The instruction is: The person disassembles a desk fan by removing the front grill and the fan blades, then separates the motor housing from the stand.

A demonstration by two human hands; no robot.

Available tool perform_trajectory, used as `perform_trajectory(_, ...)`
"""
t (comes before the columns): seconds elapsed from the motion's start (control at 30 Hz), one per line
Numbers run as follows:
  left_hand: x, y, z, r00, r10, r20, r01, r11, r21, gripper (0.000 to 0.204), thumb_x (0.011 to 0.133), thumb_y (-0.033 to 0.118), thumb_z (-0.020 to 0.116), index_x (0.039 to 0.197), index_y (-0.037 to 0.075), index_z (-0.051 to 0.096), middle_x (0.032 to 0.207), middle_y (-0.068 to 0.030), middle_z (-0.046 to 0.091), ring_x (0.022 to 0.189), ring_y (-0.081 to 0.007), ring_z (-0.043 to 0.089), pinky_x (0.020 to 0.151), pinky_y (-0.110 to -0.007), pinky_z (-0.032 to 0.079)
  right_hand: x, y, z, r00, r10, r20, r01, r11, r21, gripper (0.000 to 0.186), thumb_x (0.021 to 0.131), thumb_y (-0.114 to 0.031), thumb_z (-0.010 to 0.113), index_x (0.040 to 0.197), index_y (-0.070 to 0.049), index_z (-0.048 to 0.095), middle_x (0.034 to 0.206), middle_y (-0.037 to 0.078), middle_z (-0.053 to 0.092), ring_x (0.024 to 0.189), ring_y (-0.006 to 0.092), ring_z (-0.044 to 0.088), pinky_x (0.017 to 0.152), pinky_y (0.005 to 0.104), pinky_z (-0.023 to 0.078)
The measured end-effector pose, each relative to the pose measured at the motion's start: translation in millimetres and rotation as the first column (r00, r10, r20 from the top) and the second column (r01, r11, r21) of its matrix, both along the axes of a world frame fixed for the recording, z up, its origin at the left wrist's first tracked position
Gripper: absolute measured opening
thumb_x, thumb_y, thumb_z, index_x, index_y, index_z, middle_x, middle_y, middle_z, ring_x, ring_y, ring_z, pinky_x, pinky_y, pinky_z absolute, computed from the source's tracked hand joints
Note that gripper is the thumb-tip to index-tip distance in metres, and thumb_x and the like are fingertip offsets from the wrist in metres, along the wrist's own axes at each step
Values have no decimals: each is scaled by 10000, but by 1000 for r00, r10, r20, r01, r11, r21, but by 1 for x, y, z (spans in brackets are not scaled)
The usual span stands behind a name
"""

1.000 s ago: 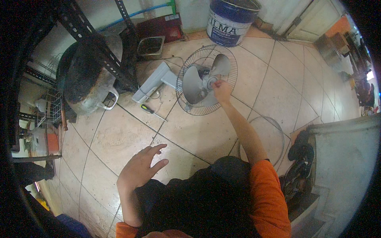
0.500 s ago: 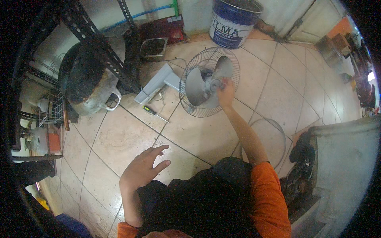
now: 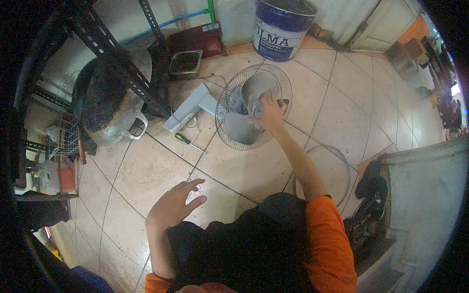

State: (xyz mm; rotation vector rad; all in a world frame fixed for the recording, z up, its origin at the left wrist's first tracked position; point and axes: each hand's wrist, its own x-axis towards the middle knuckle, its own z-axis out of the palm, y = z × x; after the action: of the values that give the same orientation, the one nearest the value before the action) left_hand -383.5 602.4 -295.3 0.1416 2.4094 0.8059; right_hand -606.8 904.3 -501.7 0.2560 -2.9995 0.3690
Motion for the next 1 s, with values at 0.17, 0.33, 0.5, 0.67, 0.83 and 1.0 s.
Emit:
perform_trajectory(0.17, -40, 27, -36, 996, -92, 6, 88, 930, -356, 634, 873, 495, 603, 1348, 95, 472, 1207, -224, 578, 1156, -366, 553, 966, -482, 441, 39, 26, 5, 974, 226, -27, -224, 973, 49, 817, 589, -459, 831, 1234, -68, 518, 1254, 114, 540, 1216, 266, 468, 1056, 583, 210)
perform_trajectory(0.33, -129, 64, -130, 901, 29, -432, -149, 958, -246, 771, 824, 446, 672, 1436, 103, 353, 1303, -243, 519, 1203, -401, 518, 979, -488, 437, 77, 12, 7, 995, 96, 3, -95, 981, 169, 843, 653, -595, 736, 1220, -12, 515, 1211, 187, 569, 1210, 322, 483, 1083, 598, 190)
perform_trajectory(0.5, -151, 88, -177, 932, 317, -174, -243, 905, 348, 779, 848, 462, 645, 1472, 152, 296, 1388, -271, 457, 1248, -442, 472, 1000, -434, 441, 84, 9, -29, 941, -338, -3, 337, 941, -34, 859, 701, -685, 651, 1199, 7, 544, 1153, 244, 620, 1167, 391, 534, 1076, 609, 206)
perform_trajectory(0.67, -146, 71, -138, 977, -11, 211, -77, 913, 401, 923, 756, 452, 745, 1488, 124, 288, 1356, -250, 504, 1273, -387, 476, 1004, -408, 454, 78, 45, -24, 962, -124, 243, 212, 901, -379, 821, 670, -646, 705, 1172, -14, 560, 1152, 248, 613, 1168, 408, 527, 1084, 565, 234)
perform_trajectory(0.83, -175, 38, -133, 881, -375, 287, 450, 853, -266, 1205, 575, 346, 882, 1523, 136, 168, 1401, -209, 476, 1301, -379, 451, 1059, -431, 413, 66, 77, 0, 855, 504, 123, -486, 861, -149, 851, 630, -610, 747, 1187, -3, 533, 1162, 251, 575, 1207, 415, 474, 1082, 538, 269)
perform_trajectory(1.0, -152, 88, -195, 752, -560, -347, 474, 826, -306, 1186, 533, 470, 847, 1514, 185, 242, 1530, -143, 305, 1449, -313, 193, 1129, -634, 154, 85, 88, -11, 794, 602, 87, -588, 796, -146, 877, 675, -620, 701, 1196, 54, 495, 1124, 279, 562, 1164, 439, 484, 1089, 518, 279)
